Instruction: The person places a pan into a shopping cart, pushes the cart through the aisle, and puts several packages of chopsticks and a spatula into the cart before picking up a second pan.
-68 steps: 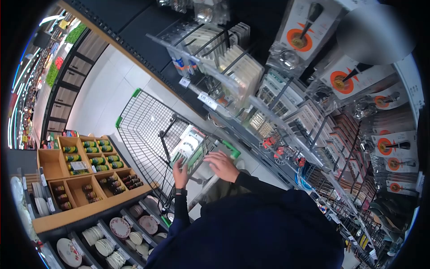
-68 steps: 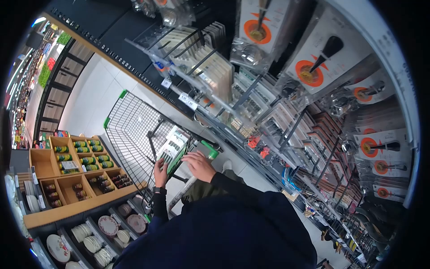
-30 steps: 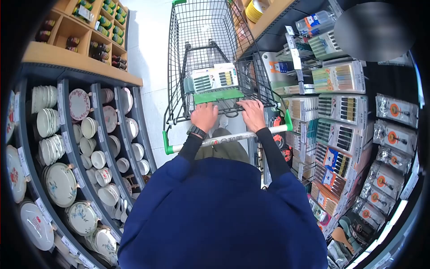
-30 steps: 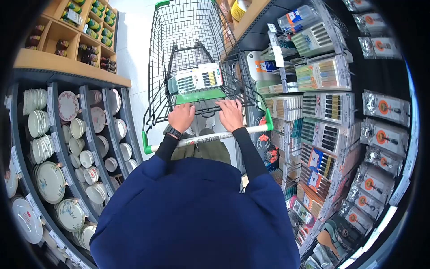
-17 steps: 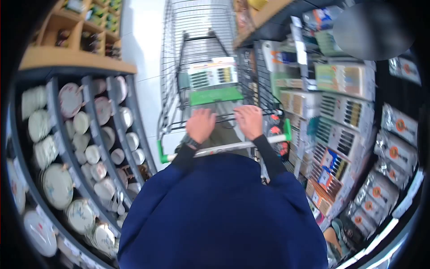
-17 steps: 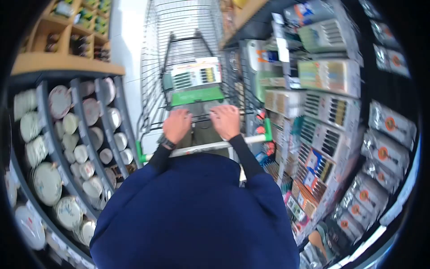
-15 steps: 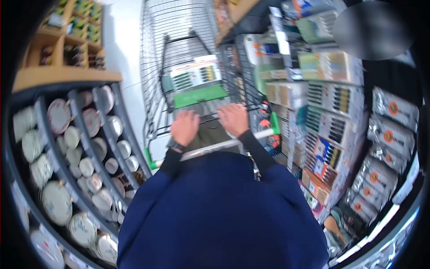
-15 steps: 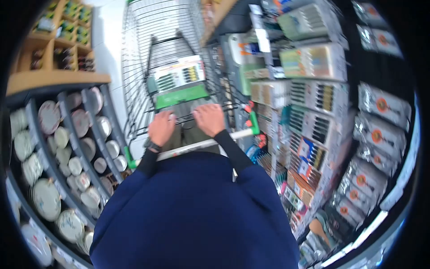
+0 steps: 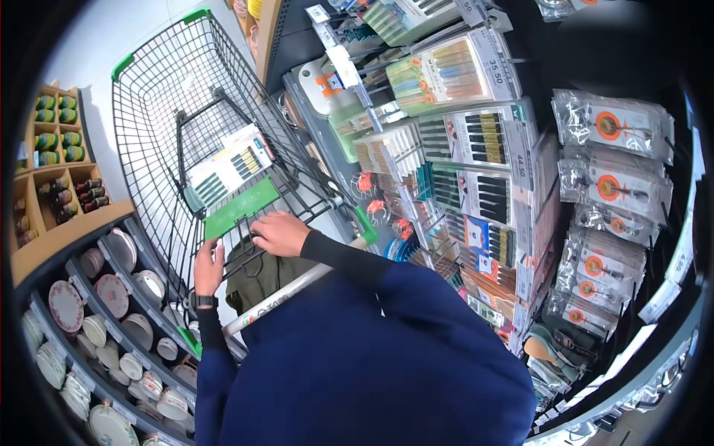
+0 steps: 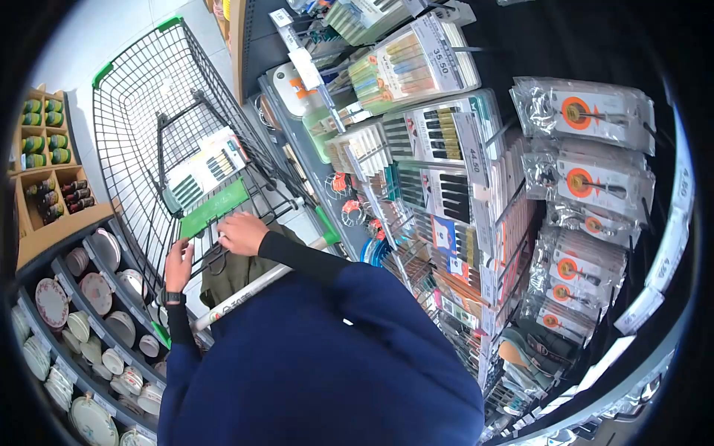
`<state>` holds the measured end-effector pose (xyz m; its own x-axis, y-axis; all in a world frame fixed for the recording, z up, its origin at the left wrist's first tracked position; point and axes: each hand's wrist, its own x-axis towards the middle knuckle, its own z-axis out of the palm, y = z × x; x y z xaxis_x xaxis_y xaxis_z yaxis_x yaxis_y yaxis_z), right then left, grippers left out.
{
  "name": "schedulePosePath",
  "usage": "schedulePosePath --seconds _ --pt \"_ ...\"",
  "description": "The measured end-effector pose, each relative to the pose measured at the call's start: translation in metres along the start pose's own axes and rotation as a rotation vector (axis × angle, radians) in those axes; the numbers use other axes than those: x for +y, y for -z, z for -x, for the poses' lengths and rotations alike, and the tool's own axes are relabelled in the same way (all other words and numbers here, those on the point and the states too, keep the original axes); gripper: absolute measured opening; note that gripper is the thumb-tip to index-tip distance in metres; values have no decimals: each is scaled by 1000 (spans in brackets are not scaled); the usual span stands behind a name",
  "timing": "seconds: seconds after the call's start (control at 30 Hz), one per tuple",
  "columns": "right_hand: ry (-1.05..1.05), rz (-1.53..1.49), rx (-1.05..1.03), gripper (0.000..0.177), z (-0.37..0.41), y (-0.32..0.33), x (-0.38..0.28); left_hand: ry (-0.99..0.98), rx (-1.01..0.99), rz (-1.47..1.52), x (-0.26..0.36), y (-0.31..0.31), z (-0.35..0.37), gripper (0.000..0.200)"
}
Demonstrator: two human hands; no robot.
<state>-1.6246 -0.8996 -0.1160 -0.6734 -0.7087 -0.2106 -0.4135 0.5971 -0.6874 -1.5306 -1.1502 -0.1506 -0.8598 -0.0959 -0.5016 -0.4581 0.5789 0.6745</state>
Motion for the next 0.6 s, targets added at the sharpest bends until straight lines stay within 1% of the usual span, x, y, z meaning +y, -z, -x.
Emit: schedulePosePath --seconds 0.03,0.07,0.1,0.13,0.17,0.2,0.23,0.27,0.3,0.33,0.37,0.4,0.43,0.47,0.5,0.53,0.57,0.6 --pt "-5 -2 -6 28 -5 5 7 -14 5 10 3 2 1 37" --pt "-39 -125 -80 29 -13 8 13 -22 -53 88 2 6 0 37" --pt "-67 -253 -160 30 -26 7 20 -1 -45 90 0 10 -3 37" --pt "-55 -321 -184 31 -39 0 36 11 -91 195 -1 16 -6 37" --pt "-95 -368 -219 30 -54 -7 52 27 -134 301 -5 24 -9 37" --pt "-104 -356 -215 30 -69 -16 71 41 -143 302 2 37 -16 37" --pt "-213 -378 -283 31 -87 -14 82 36 -88 296 -7 41 -27 37" --pt "-175 -353 -228 33 -104 -34 110 60 -35 266 -13 47 -42 38" --pt "-214 -332 -226 36 -119 -43 133 77 14 241 -19 51 -61 38" --pt "-260 -286 -225 38 -133 -48 149 59 72 348 -33 47 -84 38" --pt "-363 -187 -215 38 -147 -70 176 43 132 451 -55 39 -108 39" --pt "-455 -161 -164 37 -154 -73 186 52 158 468 -86 28 -132 41" --pt "-486 -214 -130 40 -160 -77 202 61 189 479 -118 13 -154 42" --pt "-482 -161 -68 43 -165 -97 226 138 193 413 -143 0 -173 45" --pt "-585 -230 -45 44 -168 -99 231 216 193 345 -170 -13 -187 47" --pt "-661 -199 38 43 -168 -107 236 350 159 394 -201 -32 -201 50" --pt "-692 -194 57 43 -166 -112 241 480 126 447 -225 -42 -208 54" --pt "-730 -197 79 41 -165 -120 246 481 186 338 -222 -47 -206 57"
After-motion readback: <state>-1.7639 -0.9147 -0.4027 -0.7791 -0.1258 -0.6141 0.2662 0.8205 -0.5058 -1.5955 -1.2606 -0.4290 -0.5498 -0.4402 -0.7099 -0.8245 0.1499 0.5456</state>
